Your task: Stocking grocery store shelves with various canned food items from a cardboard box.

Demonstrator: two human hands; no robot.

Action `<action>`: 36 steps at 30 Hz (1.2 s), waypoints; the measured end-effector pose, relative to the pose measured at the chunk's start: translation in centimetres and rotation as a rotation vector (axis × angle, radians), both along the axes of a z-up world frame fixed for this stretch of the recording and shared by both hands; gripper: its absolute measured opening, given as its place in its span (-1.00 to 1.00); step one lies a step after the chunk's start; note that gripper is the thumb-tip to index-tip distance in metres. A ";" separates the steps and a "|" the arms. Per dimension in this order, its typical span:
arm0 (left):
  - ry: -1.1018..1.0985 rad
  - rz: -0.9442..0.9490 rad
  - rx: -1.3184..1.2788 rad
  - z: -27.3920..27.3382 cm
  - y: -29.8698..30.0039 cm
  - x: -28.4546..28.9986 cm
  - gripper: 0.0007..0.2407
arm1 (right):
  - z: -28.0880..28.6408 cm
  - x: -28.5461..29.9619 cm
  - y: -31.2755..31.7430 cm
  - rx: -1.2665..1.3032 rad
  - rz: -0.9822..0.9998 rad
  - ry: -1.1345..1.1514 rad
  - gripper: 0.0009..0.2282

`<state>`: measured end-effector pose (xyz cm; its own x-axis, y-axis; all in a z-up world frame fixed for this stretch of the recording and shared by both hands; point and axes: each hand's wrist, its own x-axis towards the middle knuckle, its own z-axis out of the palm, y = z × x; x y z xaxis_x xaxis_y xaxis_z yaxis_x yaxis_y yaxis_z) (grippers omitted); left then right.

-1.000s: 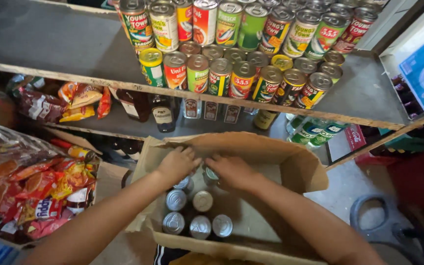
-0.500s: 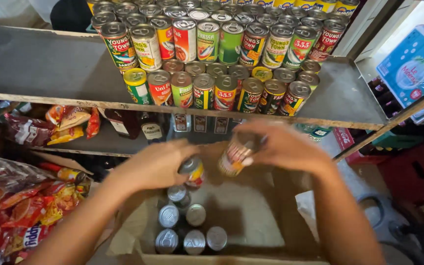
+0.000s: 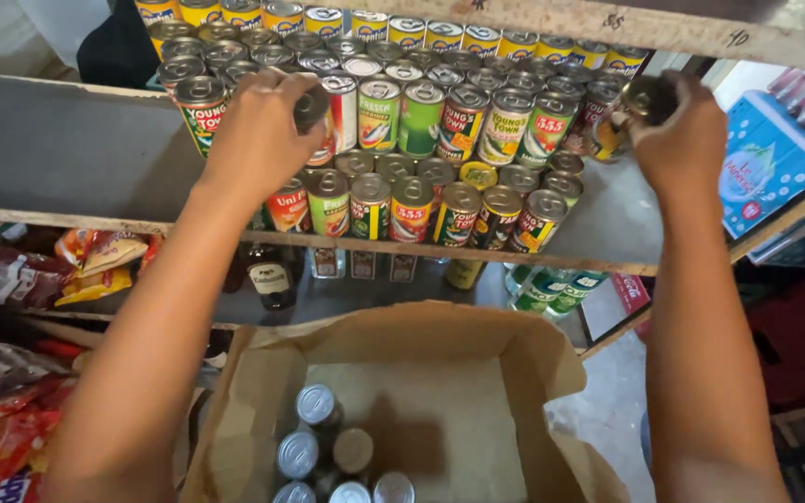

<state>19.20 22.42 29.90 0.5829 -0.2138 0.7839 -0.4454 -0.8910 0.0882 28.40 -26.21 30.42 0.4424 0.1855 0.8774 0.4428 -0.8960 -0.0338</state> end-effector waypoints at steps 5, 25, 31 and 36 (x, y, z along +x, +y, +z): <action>0.026 0.085 -0.014 -1.8 0.5 2.8 -0.64 | -3.0 4.0 0.5 0.200 0.001 0.192 -0.64; -0.055 0.270 0.304 -4.9 2.2 3.4 -0.44 | -8.3 5.0 2.2 0.186 0.008 0.275 -0.47; -0.121 0.297 0.334 -4.2 1.5 1.1 -0.36 | -7.5 2.2 2.9 0.108 -0.006 0.093 -0.32; -0.113 0.164 0.148 -3.3 -0.7 -4.9 -0.44 | -4.3 -4.2 6.8 0.111 0.110 -0.057 -0.35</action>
